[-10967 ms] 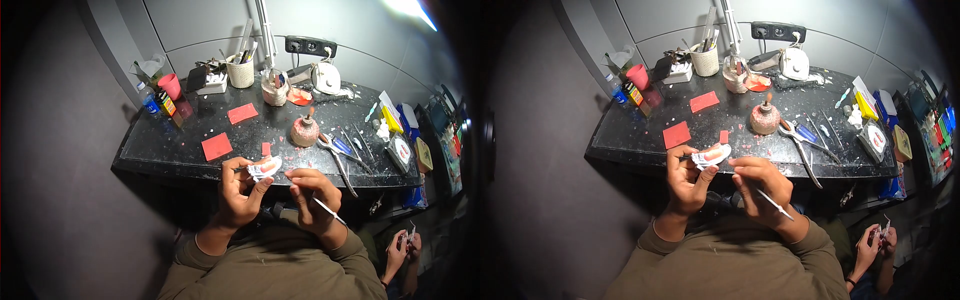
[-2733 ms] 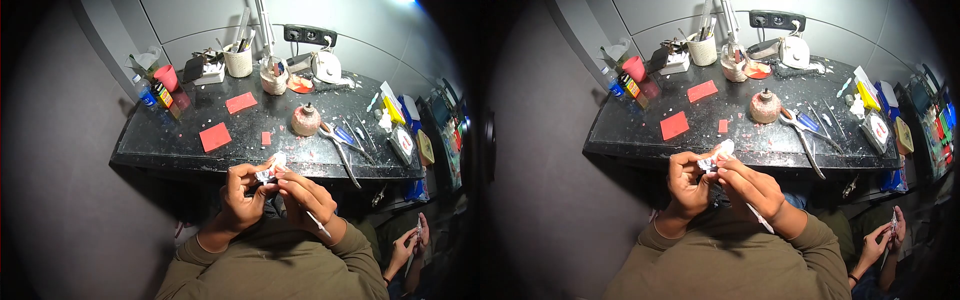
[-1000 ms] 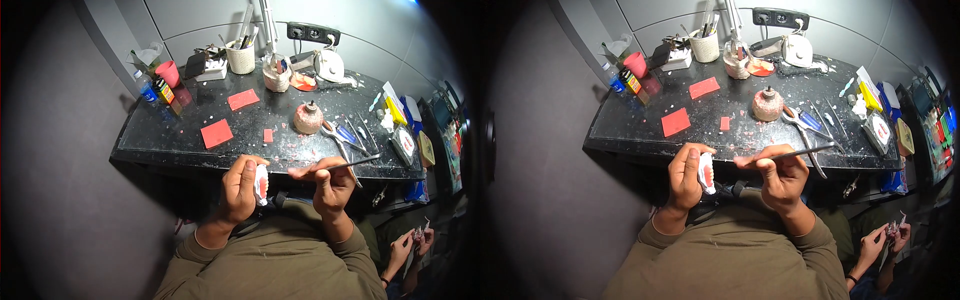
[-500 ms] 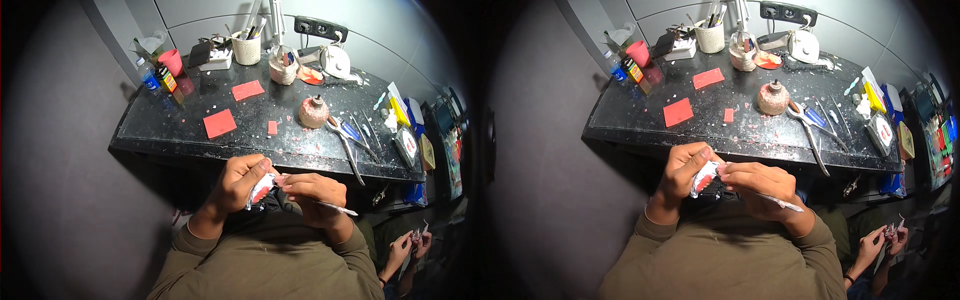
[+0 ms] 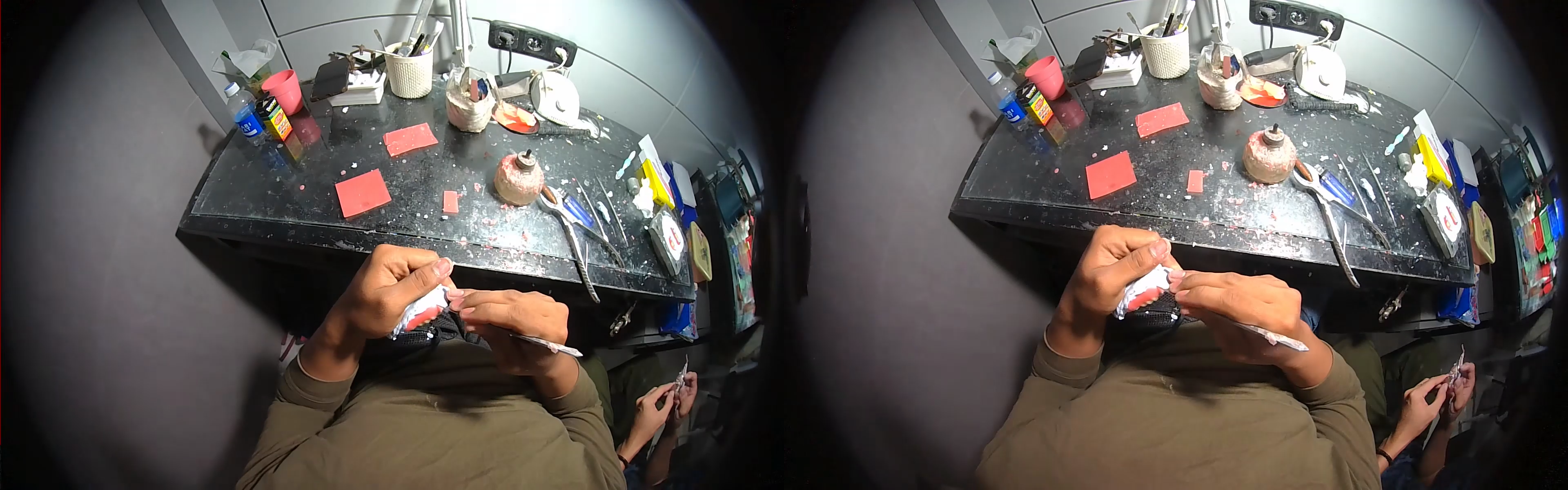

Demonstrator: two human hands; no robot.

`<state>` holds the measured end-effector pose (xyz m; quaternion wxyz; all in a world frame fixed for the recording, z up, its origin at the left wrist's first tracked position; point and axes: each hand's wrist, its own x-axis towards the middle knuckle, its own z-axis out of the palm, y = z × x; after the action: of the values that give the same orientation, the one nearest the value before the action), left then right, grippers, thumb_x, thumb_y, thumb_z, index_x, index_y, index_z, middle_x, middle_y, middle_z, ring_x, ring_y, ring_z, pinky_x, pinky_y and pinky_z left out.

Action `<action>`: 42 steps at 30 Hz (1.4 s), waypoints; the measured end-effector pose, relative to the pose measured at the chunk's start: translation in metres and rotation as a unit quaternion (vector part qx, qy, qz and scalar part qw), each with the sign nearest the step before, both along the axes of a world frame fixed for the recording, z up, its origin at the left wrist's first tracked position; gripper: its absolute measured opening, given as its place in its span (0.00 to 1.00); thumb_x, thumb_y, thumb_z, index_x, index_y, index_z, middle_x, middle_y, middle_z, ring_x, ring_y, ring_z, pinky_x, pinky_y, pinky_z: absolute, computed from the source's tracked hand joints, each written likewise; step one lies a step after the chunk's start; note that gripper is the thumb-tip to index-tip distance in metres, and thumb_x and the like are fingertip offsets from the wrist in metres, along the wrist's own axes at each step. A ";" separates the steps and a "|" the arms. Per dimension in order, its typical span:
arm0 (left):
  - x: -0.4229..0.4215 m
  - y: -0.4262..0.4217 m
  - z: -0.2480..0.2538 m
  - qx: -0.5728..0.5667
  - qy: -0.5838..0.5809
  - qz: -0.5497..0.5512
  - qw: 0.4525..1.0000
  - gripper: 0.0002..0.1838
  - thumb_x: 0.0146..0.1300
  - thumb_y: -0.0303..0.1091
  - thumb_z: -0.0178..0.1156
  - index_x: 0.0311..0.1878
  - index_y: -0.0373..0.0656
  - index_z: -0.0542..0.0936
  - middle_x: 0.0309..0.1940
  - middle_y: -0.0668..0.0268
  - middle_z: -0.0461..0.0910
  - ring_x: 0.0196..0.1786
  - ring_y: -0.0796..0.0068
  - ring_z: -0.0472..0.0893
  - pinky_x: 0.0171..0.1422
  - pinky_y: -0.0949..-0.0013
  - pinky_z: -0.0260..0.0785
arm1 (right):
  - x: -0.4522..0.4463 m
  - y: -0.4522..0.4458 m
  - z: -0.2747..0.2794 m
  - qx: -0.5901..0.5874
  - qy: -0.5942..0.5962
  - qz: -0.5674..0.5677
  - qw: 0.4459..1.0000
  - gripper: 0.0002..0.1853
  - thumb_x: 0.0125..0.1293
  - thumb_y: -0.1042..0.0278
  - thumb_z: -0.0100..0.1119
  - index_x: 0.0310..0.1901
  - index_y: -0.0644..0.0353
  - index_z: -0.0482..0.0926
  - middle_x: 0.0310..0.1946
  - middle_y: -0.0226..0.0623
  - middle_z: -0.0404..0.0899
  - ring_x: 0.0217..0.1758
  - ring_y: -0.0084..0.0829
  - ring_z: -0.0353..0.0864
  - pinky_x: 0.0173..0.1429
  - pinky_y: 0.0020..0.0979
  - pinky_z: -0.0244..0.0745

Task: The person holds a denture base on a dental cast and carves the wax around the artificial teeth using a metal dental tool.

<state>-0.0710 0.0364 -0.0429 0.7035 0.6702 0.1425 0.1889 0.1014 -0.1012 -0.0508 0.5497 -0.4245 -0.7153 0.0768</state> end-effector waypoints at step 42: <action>0.008 -0.005 -0.005 -0.009 -0.053 0.065 0.996 0.27 0.80 0.44 0.47 0.37 0.29 0.85 0.26 0.61 0.84 0.24 0.85 0.75 0.29 0.79 0.63 | -0.013 0.002 -0.004 0.072 -0.038 -0.068 0.994 0.10 0.59 0.88 0.66 0.42 0.70 0.82 0.40 0.50 0.87 0.45 0.40 0.91 0.47 0.31 0.86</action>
<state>-0.0634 0.0318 -0.0478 0.7019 0.6426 0.1503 0.2680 0.0887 -0.0993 -0.0548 0.5554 -0.4341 -0.7087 -0.0285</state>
